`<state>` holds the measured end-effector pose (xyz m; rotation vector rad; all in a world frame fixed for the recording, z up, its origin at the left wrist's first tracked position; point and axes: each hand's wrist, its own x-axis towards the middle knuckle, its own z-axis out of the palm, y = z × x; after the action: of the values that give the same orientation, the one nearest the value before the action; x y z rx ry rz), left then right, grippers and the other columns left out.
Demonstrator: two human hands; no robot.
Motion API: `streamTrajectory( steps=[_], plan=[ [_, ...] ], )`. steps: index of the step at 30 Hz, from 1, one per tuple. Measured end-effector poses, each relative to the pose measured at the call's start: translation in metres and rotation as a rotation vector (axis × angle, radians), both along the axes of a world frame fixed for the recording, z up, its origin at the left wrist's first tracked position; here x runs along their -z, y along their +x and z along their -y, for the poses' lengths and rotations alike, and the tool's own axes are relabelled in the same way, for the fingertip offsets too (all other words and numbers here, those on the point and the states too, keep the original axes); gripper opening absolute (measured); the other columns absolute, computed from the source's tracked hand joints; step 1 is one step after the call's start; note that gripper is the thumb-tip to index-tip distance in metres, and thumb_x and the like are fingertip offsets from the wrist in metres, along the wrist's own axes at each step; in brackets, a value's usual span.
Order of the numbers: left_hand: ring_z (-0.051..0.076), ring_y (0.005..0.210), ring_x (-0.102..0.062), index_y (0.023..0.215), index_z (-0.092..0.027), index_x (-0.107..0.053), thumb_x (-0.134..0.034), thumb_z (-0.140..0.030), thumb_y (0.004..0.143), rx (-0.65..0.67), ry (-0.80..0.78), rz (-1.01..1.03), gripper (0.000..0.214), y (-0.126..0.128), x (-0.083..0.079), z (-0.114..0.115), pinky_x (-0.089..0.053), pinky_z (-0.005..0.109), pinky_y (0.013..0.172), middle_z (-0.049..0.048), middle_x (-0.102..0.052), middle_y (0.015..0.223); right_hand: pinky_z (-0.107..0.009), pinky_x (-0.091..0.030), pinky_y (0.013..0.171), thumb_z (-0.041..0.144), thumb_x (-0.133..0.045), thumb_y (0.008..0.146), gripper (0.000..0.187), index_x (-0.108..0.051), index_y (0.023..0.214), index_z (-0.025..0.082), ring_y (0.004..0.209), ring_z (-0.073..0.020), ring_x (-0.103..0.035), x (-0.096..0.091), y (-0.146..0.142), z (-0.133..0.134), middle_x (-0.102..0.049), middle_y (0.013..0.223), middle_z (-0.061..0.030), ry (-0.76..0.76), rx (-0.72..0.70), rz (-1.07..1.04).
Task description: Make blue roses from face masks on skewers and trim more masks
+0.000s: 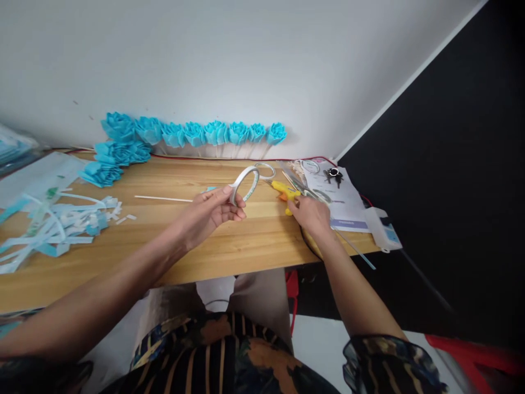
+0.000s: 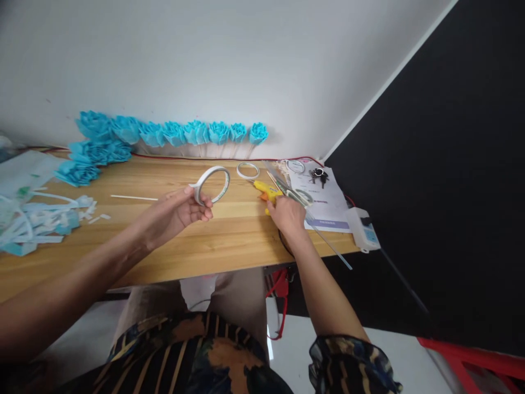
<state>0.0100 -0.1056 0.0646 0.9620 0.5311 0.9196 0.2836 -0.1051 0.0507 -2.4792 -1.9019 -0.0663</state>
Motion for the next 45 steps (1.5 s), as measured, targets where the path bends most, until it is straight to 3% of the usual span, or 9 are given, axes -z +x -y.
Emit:
streamTrajectory(
  steps=[5, 9, 13, 17, 27, 33, 36, 40, 45],
  plan=[
    [0.016, 0.074, -0.067, 0.085, -0.01, -0.071, -0.071, -0.045, 0.088, -0.031, 0.046, -0.028, 0.035, -0.002, 0.004, 0.0, -0.053, 0.028, 0.073, 0.0086, -0.07, 0.083, -0.03, -0.048, 0.079, 0.031, -0.05, 0.098, 0.028, -0.073, 0.111, 0.021, 0.092, -0.0212, -0.071, -0.033, -0.031, 0.03, -0.077, 0.106, -0.007, 0.412, -0.398, -0.153],
    [0.016, 0.075, -0.067, 0.086, -0.01, -0.072, -0.073, -0.046, 0.086, -0.062, 0.069, -0.042, 0.035, -0.005, 0.002, 0.0, -0.053, 0.028, 0.072, 0.0082, -0.07, 0.083, -0.03, -0.049, 0.079, 0.026, -0.051, 0.095, 0.028, -0.074, 0.109, 0.021, 0.091, -0.0211, -0.071, -0.04, -0.007, 0.013, -0.077, 0.106, -0.0065, 0.531, -0.347, -0.215],
    [0.017, 0.075, -0.068, 0.085, -0.011, -0.073, -0.075, -0.047, 0.085, -0.098, 0.083, -0.039, 0.036, -0.009, 0.001, -0.001, -0.053, 0.028, 0.072, 0.0079, -0.07, 0.084, -0.033, -0.049, 0.082, 0.022, -0.051, 0.093, 0.032, -0.075, 0.114, 0.019, 0.095, -0.0249, -0.071, -0.026, 0.052, -0.027, -0.079, 0.108, -0.0094, 0.372, -0.163, -0.118],
    [0.017, 0.075, -0.068, 0.085, -0.011, -0.073, -0.075, -0.047, 0.084, -0.104, 0.069, -0.043, 0.036, -0.008, 0.005, -0.001, -0.054, 0.028, 0.072, 0.0077, -0.07, 0.083, -0.031, -0.049, 0.088, 0.021, -0.049, 0.094, 0.038, -0.072, 0.123, 0.019, 0.104, -0.0239, -0.07, -0.012, 0.088, -0.055, -0.078, 0.115, -0.0088, 0.135, -0.174, -0.013],
    [0.018, 0.075, -0.068, 0.086, -0.011, -0.073, -0.074, -0.047, 0.085, -0.1, 0.078, -0.028, 0.037, -0.004, 0.01, -0.006, -0.055, 0.029, 0.073, 0.0089, -0.071, 0.086, -0.035, -0.051, 0.085, 0.043, -0.06, 0.089, 0.046, -0.069, 0.128, 0.022, 0.106, -0.0289, -0.07, -0.009, 0.105, -0.064, -0.077, 0.115, -0.0116, -0.127, -0.063, 0.083],
    [0.017, 0.074, -0.068, 0.085, -0.01, -0.073, -0.073, -0.051, 0.085, -0.058, 0.066, -0.02, 0.041, 0.002, 0.012, -0.011, -0.054, 0.029, 0.072, 0.0097, -0.071, 0.083, -0.04, -0.052, 0.087, 0.037, -0.059, 0.088, 0.055, -0.059, 0.14, 0.021, 0.109, -0.0322, -0.069, -0.003, 0.11, -0.059, -0.074, 0.121, -0.0155, -0.149, -0.068, 0.11],
    [0.017, 0.074, -0.068, 0.085, -0.01, -0.072, -0.073, -0.053, 0.084, -0.041, 0.047, -0.011, 0.043, 0.002, 0.014, -0.012, -0.054, 0.028, 0.072, 0.0091, -0.071, 0.083, -0.04, -0.054, 0.086, 0.037, -0.065, 0.083, 0.056, -0.06, 0.137, 0.021, 0.101, -0.0301, -0.07, -0.011, 0.12, -0.055, -0.075, 0.113, -0.012, 0.084, 0.019, -0.11],
    [0.017, 0.074, -0.068, 0.084, -0.011, -0.071, -0.074, -0.053, 0.083, -0.041, 0.028, 0.012, 0.043, 0.001, 0.015, -0.013, -0.055, 0.028, 0.071, 0.0092, -0.07, 0.085, -0.036, -0.058, 0.076, 0.043, -0.07, 0.081, 0.06, -0.055, 0.137, 0.024, 0.088, -0.0233, -0.07, -0.032, 0.111, -0.032, -0.072, 0.106, -0.0101, 0.35, 0.024, -0.963],
    [0.018, 0.075, -0.068, 0.086, -0.01, -0.07, -0.071, -0.054, 0.085, -0.025, 0.036, 0.008, 0.044, 0.003, 0.016, -0.016, -0.056, 0.031, 0.073, 0.0111, -0.071, 0.088, -0.038, -0.056, 0.081, 0.063, -0.071, 0.082, 0.063, -0.06, 0.132, 0.025, 0.093, -0.0259, -0.071, -0.04, 0.053, 0.023, -0.071, 0.11, -0.0177, 0.011, -0.246, -1.542]
  ],
)
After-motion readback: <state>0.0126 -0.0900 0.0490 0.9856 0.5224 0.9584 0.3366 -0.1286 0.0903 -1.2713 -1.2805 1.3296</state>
